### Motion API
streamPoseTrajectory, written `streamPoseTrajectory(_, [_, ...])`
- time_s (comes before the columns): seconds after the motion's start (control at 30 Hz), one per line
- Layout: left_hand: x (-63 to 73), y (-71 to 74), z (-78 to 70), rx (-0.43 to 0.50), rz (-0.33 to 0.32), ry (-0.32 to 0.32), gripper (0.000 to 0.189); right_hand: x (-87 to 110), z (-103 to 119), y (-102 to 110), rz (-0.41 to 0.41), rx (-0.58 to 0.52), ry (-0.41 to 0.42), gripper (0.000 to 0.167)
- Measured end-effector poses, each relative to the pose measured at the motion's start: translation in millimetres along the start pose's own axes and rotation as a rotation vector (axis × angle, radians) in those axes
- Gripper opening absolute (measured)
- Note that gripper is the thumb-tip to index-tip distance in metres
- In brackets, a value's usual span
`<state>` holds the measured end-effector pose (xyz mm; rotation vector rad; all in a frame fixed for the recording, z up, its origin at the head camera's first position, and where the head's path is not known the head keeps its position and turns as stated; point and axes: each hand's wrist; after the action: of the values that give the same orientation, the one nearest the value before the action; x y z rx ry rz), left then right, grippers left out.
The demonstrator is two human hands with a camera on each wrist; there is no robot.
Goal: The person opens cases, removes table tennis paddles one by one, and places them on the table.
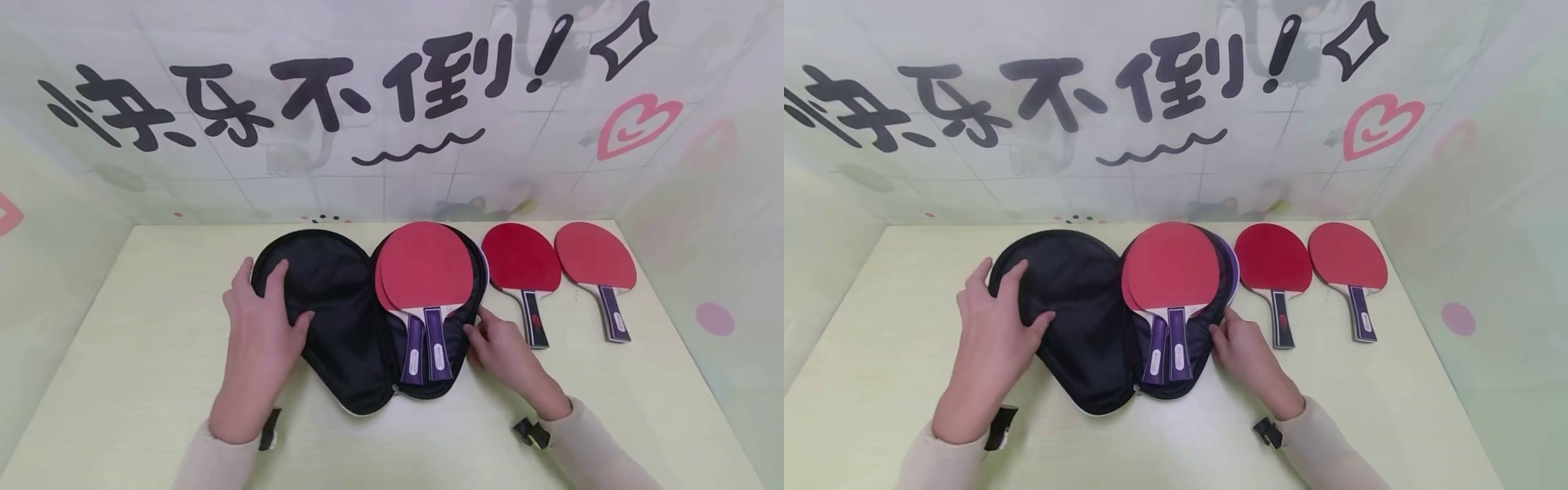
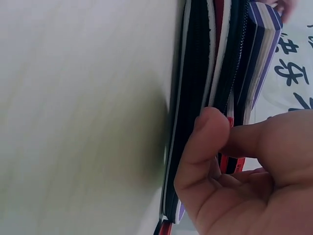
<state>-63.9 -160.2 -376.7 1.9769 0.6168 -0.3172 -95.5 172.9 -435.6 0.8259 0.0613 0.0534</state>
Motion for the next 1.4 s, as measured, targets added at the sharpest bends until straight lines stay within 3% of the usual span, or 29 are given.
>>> streamPoseTrajectory(0.2, [-2.1,-10.7,33.3,-0.055,0.263,0.086,0.085,2.4,-0.9,-0.3,-0.014,0.076,0.008,0.062])
streamPoseTrajectory(0.33, [-3.3,-20.6,41.7,-0.060,0.357,0.108,0.082,3.6,1.0,0.9,-0.043,0.111,0.008,0.070])
streamPoseTrajectory(0.43, [-3.4,-25.9,39.5,-0.063,0.363,0.078,0.081,6.7,4.9,2.5,-0.106,0.136,0.028,0.072])
streamPoseTrajectory(0.57, [-0.8,-34.8,28.5,-0.057,0.325,-0.017,0.081,18.0,17.5,4.3,-0.191,0.123,0.051,0.069])
streamPoseTrajectory(0.7, [4.4,-45.7,13.6,-0.034,0.338,-0.075,0.088,32.1,34.8,-1.8,-0.190,0.060,0.066,0.067])
streamPoseTrajectory(0.87, [13.8,-57.9,-0.7,-0.010,0.409,-0.107,0.098,42.5,45.9,-16.6,-0.108,0.021,0.022,0.078])
streamPoseTrajectory(1.1, [17.4,-62.6,-1.4,-0.014,0.469,-0.119,0.102,47.2,48.1,-33.3,-0.114,0.098,0.056,0.094])
streamPoseTrajectory(1.23, [17.2,-61.3,-0.1,-0.011,0.504,-0.122,0.103,47.5,46.8,-37.4,-0.132,0.092,0.115,0.085])
streamPoseTrajectory(1.4, [17.0,-60.5,1.5,-0.010,0.523,-0.115,0.102,46.0,42.3,-30.9,-0.184,-0.081,0.087,0.065])
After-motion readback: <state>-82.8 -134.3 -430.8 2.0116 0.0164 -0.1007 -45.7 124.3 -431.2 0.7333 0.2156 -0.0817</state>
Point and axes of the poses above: each hand's wrist, its own x-axis away from the middle knuckle, its own y-axis out of the back of the hand, z = x × y, and after that the axes turned 14 degrees about -z, right-handed
